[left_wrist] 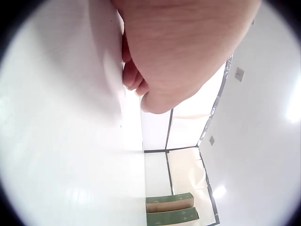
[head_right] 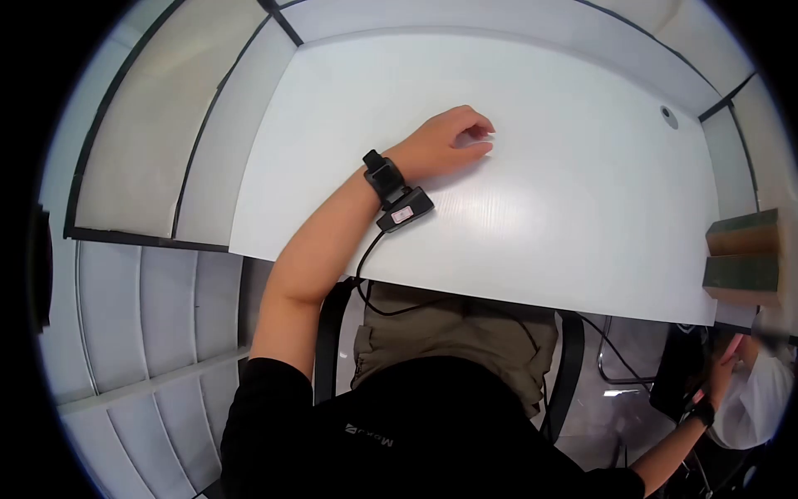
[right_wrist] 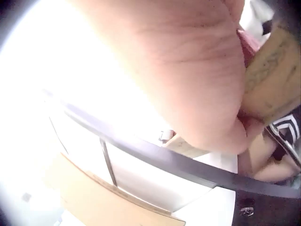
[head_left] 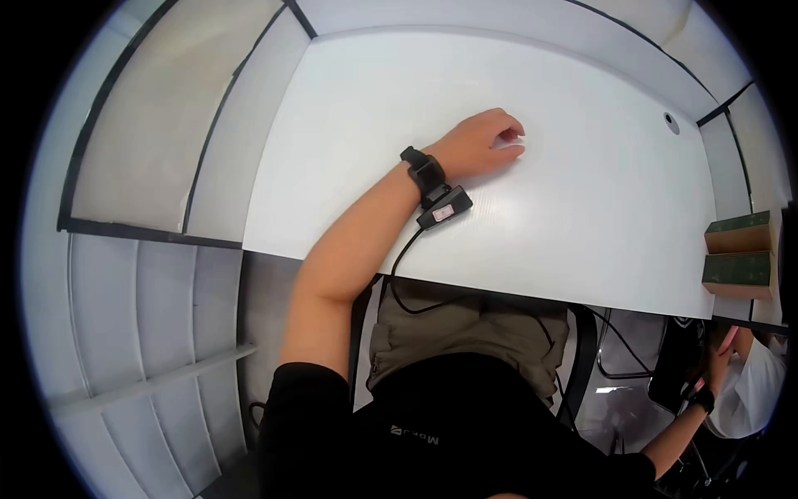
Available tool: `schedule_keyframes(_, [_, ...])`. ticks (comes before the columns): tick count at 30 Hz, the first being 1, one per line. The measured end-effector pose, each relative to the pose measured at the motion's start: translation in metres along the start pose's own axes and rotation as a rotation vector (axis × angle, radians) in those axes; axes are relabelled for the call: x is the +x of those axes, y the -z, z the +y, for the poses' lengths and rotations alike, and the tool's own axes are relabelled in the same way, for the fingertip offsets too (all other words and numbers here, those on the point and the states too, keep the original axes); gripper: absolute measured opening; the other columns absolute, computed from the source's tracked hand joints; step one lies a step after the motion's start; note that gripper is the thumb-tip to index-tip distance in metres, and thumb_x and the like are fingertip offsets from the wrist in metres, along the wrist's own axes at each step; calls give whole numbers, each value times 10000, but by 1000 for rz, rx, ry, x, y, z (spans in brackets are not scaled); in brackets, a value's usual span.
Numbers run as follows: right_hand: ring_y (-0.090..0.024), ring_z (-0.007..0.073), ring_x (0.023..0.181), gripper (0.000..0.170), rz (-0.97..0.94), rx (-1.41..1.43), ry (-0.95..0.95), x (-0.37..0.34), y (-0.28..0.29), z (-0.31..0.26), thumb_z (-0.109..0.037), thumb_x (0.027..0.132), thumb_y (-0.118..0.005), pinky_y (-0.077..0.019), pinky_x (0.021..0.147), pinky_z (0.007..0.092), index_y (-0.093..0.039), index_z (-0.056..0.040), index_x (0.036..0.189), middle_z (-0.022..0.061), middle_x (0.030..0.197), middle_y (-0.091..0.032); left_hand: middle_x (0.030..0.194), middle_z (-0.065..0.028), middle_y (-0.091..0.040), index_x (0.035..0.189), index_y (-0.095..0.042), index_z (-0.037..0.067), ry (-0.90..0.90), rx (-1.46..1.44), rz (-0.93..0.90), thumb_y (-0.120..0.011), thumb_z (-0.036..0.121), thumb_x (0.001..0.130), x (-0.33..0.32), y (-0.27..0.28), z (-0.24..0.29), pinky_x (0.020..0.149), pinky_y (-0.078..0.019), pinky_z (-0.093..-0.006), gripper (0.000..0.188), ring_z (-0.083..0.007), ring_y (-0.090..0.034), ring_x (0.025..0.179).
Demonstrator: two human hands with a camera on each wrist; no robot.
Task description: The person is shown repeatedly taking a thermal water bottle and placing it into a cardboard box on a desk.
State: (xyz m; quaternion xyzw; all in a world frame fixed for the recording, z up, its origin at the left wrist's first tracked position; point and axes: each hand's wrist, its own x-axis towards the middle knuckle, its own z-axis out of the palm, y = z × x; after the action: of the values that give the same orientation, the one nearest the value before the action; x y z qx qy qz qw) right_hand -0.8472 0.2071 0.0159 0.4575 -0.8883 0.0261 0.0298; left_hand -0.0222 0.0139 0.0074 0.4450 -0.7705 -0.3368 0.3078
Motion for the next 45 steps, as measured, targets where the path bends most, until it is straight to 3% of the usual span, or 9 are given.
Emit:
schedule_keyframes(5, [-615,282,1142,649,-212,705,63,-68,-82,103,-448,928,-664,-475,1002,411,-552,-19,1401,127,1304,-636,1150,-104,-624,1182,-638,32,-5,-10,17,-665,230,967,1,-3,-4,998,-496,-352,293,-222,-618,1115])
schedule_keyframes(7, [-625,276,1132,670,-159,1371,-429,-144,-82,47,-438,889,-717,-498,967,408,-545,-42,1402,98,1268,-643,1150,-104,-623,1180,-640,33,32,-18,18,-664,227,968,-1,-1,5,1005,-493,-353,288,-219,-614,1123])
schedule_keyframes(10, [-609,254,1160,651,-126,1585,-296,-193,-64,-3,-386,890,-731,-518,944,376,-530,-9,1381,128,1300,-601,1157,-102,-621,1178,-642,36,43,-23,13,-661,225,970,-2,0,4,1014,-488,-352,282,-211,-609,1132])
schedule_keyframes(16, [-562,245,1217,590,44,1411,5,-209,16,-138,-113,912,-714,-466,1038,396,-455,19,1426,130,1382,-537,1142,-96,-636,1178,-646,40,8,-10,1,-709,226,941,1,-2,-1,1009,-487,-344,308,-201,-613,1110])
schedule_keyframes(25, [-583,244,1146,801,-167,992,701,-183,109,-432,-125,700,-747,-469,1002,380,-432,-4,1427,149,1255,-603,1151,-79,-648,1253,-616,40,104,-275,-113,-752,286,918,0,3,11,1035,-452,-351,437,-184,-605,1087])
schedule_keyframes(28, [-662,374,990,685,-75,850,850,-194,129,-508,-89,704,-709,-516,905,406,-475,-15,1344,230,1092,-641,1175,-92,-646,1400,-486,50,103,-326,-118,-795,278,886,-2,5,18,1045,-449,-356,642,-197,-607,1108])
schedule_keyframes(29, [-653,407,1001,681,-20,812,922,-195,127,-529,-77,698,-701,-520,896,417,-480,-18,1340,233,1102,-642,1306,-145,-590,1579,-147,93,93,-401,-136,-843,244,842,-2,4,15,1091,-431,-388,1025,-249,-567,1243])
schedule_keyframes(33, [-635,443,1009,717,37,727,1126,-202,112,-606,-68,675,-714,-529,847,469,-496,-36,1357,221,1121,-643,1518,-243,-375,1538,271,71,-96,-732,44,-893,282,789,2,-3,12,1187,-365,-442,1401,-337,-394,1446])
schedule_keyframes(45, [-691,256,946,575,-586,1116,994,-204,60,-652,-332,889,-737,-547,841,352,-553,21,1305,152,1082,-698,1538,-116,-321,1575,-85,141,-28,-1217,231,-678,367,901,7,4,1,1191,-305,-420,926,-272,-373,1421])
